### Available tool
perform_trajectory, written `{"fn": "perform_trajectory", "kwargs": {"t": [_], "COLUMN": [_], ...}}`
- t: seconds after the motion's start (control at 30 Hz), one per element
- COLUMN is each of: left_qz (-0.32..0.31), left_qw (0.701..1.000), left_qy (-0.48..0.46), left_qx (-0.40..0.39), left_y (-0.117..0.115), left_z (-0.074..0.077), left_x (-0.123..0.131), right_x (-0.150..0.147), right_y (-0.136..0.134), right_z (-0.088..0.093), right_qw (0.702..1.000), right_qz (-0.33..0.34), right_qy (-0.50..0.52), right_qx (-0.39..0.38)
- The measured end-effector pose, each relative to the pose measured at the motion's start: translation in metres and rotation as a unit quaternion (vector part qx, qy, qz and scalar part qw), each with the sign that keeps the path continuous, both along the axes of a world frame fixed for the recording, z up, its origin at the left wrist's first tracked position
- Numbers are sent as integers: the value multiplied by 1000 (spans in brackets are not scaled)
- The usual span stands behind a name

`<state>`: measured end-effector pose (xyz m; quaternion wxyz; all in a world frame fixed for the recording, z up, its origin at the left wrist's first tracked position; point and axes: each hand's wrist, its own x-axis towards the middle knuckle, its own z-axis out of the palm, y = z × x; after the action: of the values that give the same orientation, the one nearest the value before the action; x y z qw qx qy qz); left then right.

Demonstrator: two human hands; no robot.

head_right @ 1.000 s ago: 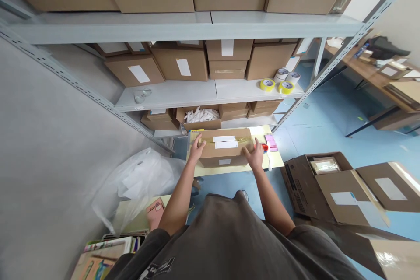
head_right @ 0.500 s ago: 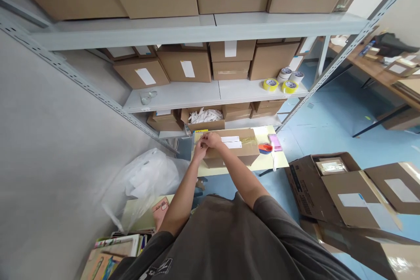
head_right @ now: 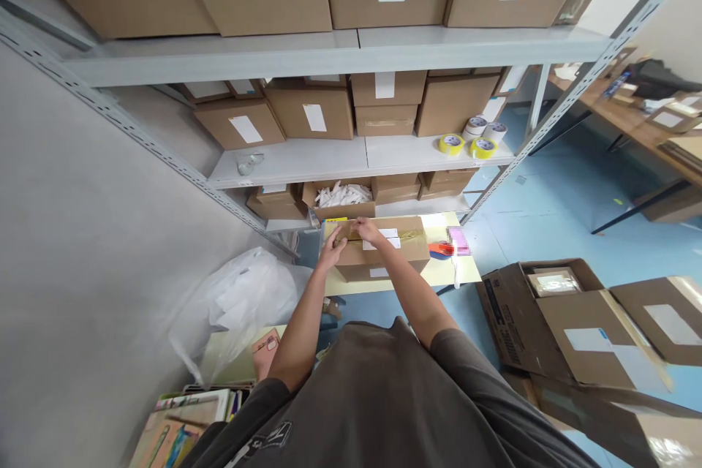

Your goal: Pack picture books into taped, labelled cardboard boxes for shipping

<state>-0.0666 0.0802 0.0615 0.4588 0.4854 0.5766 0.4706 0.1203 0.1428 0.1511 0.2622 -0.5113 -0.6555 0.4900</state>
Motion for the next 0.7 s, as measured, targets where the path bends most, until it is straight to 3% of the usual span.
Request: {"fn": "perform_trajectory", "kwargs": {"t": [0.13,0.3,0.4,0.5,0.63,0.7], "left_qz": [0,26,19,24,43,43], "left_qw": [1000,1000,1000,1000,999,999], "left_qy": [-1,11,14,3,7,9], "left_qx": [0,-12,-13,-6,-9,-4], "left_y": [2,4,2,1,3,4], "left_z": [-3,3,6,8,10,10], "left_x": [0,5,9,13,18,20], "right_x": [39,92,111,123,144,160], "right_y": [1,-8,-21,-31,-34,-32], "right_z": [4,6,1,-6,-15,-18], "right_qw": [1000,997,994,986,963,961], "right_qz": [-2,-63,-77,-132,-192,-210], "right_qy": [-20,7,37,86,166,166], "right_qx": [5,-36,-62,-62,-94,-73]}}
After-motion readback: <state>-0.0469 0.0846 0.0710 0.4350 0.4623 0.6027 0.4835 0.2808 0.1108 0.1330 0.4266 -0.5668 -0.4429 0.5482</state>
